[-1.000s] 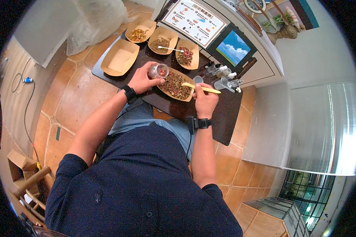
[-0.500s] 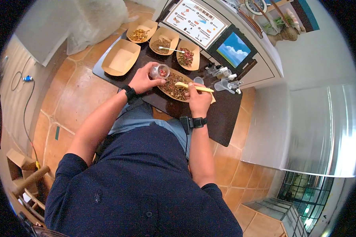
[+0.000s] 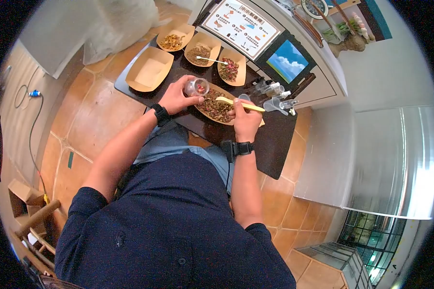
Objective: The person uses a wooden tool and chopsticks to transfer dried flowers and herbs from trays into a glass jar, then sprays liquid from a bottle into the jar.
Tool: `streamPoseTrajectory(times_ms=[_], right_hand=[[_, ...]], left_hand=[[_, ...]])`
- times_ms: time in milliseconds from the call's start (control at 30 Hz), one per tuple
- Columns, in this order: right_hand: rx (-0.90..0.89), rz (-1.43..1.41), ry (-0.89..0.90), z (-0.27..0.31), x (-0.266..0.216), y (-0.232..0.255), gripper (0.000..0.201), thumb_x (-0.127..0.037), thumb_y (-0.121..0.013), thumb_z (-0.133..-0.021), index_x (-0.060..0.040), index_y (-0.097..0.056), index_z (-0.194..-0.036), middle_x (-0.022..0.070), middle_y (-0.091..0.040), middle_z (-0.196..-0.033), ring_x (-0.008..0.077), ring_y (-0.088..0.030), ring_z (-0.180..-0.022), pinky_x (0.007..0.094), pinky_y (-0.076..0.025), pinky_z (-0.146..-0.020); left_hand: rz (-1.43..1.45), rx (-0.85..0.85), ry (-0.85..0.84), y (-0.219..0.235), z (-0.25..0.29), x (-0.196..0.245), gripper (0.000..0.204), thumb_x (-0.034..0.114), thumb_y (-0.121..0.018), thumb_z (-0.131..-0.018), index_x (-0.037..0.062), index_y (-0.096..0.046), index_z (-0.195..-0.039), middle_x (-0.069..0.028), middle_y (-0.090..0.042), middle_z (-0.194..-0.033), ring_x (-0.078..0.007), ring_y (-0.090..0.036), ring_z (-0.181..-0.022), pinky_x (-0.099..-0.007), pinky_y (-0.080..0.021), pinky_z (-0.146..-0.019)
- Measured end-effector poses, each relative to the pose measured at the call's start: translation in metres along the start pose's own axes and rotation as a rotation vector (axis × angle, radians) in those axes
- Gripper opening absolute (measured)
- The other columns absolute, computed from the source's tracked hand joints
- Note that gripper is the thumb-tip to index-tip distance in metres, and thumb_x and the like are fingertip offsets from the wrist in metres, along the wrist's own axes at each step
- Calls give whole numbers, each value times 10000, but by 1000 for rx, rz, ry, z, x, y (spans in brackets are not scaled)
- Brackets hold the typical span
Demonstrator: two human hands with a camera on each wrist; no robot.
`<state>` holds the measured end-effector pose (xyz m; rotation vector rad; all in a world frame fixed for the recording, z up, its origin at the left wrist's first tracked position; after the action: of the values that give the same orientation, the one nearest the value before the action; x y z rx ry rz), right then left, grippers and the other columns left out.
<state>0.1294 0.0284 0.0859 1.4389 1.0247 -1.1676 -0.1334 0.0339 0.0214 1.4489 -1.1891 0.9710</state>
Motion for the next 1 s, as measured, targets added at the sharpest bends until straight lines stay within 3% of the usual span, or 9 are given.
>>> streamPoseTrajectory(times_ms=[100,200,233,333,500,600,867,933,1000], right_hand=[[40,237,123,-2,-8,7,180,-178,-788,-990,1,-796,-1008,48,-748,-760,122,-712,-640,280,-546,-595],[-38,354,19,4,-8,0,176,-176,-791,-985,-1,-797,-1000,45,-749,-772,121,-704,-626,275,-545,-591],[-80,223,-75,1,4,-1,182,-167,-792,-992,9,-790,-1035,54,-749,-776,127,-709,-633,270,-555,-589],[-48,-22,-73,-1,9,-7,196,-160,-790,-1005,21,-776,-1080,66,-747,-781,133,-711,-640,267,-563,-586],[2,11,-14,0,2,-1,193,-153,-783,-1018,22,-770,-1095,65,-746,-800,127,-712,-653,268,-564,-588],[-124,52,-50,2,6,-3,186,-156,-775,-1025,18,-773,-1090,60,-751,-809,124,-712,-655,257,-563,-599],[-34,51,28,4,7,0,226,-201,-804,-1010,3,-785,-1104,60,-761,-813,125,-720,-673,261,-569,-621],[-148,117,-99,6,13,-4,212,-189,-808,-1003,2,-786,-1092,61,-760,-819,124,-717,-672,268,-569,-620],[-119,138,-42,3,17,2,199,-175,-812,-998,1,-785,-1087,63,-756,-821,123,-717,-673,274,-569,-619]], left_hand=[[5,-12,8,2,0,5,835,461,-952,-782,22,-612,-1405,-171,-772,-1182,-252,-752,-1069,-396,-587,-959],[11,-9,8,1,1,7,832,462,-953,-778,15,-620,-1395,-191,-777,-1168,-285,-763,-1069,-407,-593,-957],[18,1,-6,2,0,7,828,465,-956,-772,9,-630,-1382,-208,-784,-1151,-316,-775,-1069,-417,-598,-956],[36,7,-16,2,1,6,815,459,-957,-773,11,-634,-1371,-204,-785,-1142,-313,-775,-1065,-412,-597,-954],[41,14,-27,2,1,7,815,449,-960,-770,8,-632,-1372,-207,-786,-1136,-314,-778,-1052,-412,-599,-951],[24,12,-24,3,1,8,816,447,-960,-772,7,-631,-1374,-208,-786,-1137,-313,-778,-1051,-413,-600,-952],[12,16,-17,1,0,7,825,464,-962,-771,10,-632,-1375,-207,-786,-1143,-308,-777,-1059,-414,-599,-953],[28,-21,14,1,1,7,825,449,-948,-797,19,-607,-1413,-175,-773,-1177,-240,-752,-1059,-389,-588,-951],[17,-24,16,1,2,8,822,434,-951,-797,15,-605,-1414,-169,-776,-1173,-232,-752,-1054,-384,-591,-945]])
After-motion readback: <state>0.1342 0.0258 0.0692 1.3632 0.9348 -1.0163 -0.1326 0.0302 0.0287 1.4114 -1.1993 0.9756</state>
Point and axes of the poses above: each hand's wrist, its own z-axis away from the middle knuckle, its own y-axis out of the back of the hand, x = y × z, the point moved 4 cm from there along -z, towards the middle knuckle
